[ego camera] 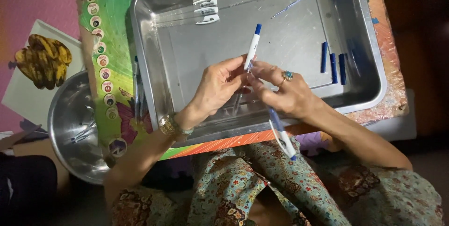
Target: Assembling ballpoint pens by inserting ink refills into barrels and attaching caps.
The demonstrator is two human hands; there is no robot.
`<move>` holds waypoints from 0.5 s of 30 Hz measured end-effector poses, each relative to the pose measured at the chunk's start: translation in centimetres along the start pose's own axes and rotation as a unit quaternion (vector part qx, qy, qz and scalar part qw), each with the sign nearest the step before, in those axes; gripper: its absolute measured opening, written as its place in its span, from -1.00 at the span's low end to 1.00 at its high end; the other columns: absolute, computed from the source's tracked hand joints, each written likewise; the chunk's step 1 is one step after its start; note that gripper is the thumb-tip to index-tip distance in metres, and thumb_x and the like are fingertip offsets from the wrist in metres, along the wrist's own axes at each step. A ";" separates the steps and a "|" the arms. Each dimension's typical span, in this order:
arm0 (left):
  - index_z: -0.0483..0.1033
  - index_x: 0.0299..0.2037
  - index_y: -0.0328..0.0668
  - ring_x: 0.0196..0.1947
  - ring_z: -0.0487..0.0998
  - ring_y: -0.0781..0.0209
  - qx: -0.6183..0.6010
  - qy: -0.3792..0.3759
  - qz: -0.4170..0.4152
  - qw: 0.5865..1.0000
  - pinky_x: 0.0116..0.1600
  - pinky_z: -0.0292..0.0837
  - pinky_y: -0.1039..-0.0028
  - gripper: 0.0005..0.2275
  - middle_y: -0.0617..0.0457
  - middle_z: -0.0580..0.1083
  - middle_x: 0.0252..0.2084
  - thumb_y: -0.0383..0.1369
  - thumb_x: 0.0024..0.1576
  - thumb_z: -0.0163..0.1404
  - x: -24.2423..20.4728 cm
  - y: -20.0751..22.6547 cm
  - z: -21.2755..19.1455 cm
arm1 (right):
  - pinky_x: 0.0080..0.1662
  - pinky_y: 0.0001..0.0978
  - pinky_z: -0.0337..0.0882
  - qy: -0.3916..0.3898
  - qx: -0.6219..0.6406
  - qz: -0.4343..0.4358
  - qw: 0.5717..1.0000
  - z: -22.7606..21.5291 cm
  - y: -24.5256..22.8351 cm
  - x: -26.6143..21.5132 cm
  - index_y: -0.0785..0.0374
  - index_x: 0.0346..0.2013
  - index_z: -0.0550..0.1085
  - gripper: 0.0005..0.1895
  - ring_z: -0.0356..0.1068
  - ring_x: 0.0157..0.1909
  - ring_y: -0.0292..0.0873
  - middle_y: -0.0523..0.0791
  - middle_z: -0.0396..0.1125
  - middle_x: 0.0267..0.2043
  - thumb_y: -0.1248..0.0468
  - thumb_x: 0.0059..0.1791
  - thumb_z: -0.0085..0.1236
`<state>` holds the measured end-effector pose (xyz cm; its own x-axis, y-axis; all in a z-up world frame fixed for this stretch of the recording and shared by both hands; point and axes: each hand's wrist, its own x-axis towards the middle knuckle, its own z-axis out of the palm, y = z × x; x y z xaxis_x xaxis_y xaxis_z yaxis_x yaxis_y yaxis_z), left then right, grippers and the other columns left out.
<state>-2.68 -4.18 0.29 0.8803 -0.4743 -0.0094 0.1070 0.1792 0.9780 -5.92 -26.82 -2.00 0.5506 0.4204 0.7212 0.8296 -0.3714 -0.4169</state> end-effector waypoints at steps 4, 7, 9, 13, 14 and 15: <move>0.43 0.44 -0.42 0.02 0.61 0.23 0.003 -0.038 -0.034 0.999 0.06 0.75 0.38 -0.54 -0.22 0.60 0.15 -0.57 0.31 0.16 0.6 -0.7 -1.7 | 0.07 -0.05 0.70 -0.006 0.148 0.199 0.969 -2.7 -0.3 2.0 0.46 -0.06 0.44 -0.79 0.62 0.10 0.26 0.30 0.39 0.10 0.31 0.15 0.17; 0.50 0.39 -0.34 -0.13 0.67 0.22 0.022 -0.096 -0.123 0.987 -0.07 0.77 0.45 -0.57 -0.14 0.64 0.01 -0.50 0.29 0.17 1.2 1.1 -2.2 | 0.12 0.00 0.64 0.085 0.137 0.202 0.966 -5.1 -0.1 4.7 0.44 0.04 0.45 -0.72 0.58 0.06 0.19 0.19 0.49 -0.02 0.21 0.29 0.00; 0.58 0.32 -0.30 -0.20 0.68 0.19 0.036 -0.123 -0.184 0.974 -0.09 0.76 0.46 -0.61 -0.12 0.66 -0.08 -0.47 0.26 0.16 1.8 2.7 -1.9 | 0.19 -0.10 0.65 0.059 0.110 0.255 0.959 -6.2 0.4 5.6 0.44 0.30 0.41 -0.62 0.55 0.09 0.06 0.20 0.52 0.13 0.17 0.38 -0.16; 0.53 0.39 -0.28 -0.21 0.67 0.26 0.055 -0.158 -0.187 0.968 -0.10 0.71 0.56 -0.56 -0.06 0.64 -0.05 -0.50 0.27 0.15 2.0 4.0 -1.3 | -0.07 -0.40 0.43 0.011 0.267 0.344 0.900 -6.1 1.7 4.2 0.42 0.07 0.56 -0.84 0.43 -0.15 -0.14 0.07 0.51 -0.04 0.42 0.22 0.15; 0.56 0.36 -0.28 -0.22 0.67 0.30 0.068 -0.163 -0.184 0.967 -0.11 0.70 0.57 -0.59 -0.01 0.64 -0.09 -0.50 0.28 0.15 2.0 4.4 -1.1 | -0.38 -0.48 0.19 0.013 0.207 0.341 0.917 -6.3 1.5 4.3 0.50 -0.05 0.60 -0.85 0.24 -0.42 -0.26 0.02 0.47 -0.19 0.40 0.22 0.21; 0.56 0.36 -0.28 -0.22 0.67 0.30 0.068 -0.164 -0.185 0.967 -0.11 0.70 0.57 -0.59 -0.01 0.64 -0.09 -0.50 0.28 0.15 2.4 4.3 -1.1 | -0.38 -0.48 0.19 0.014 0.206 0.342 0.917 -6.2 1.6 4.2 0.50 -0.05 0.60 -0.85 0.24 -0.42 -0.26 0.02 0.47 -0.19 0.40 0.22 0.21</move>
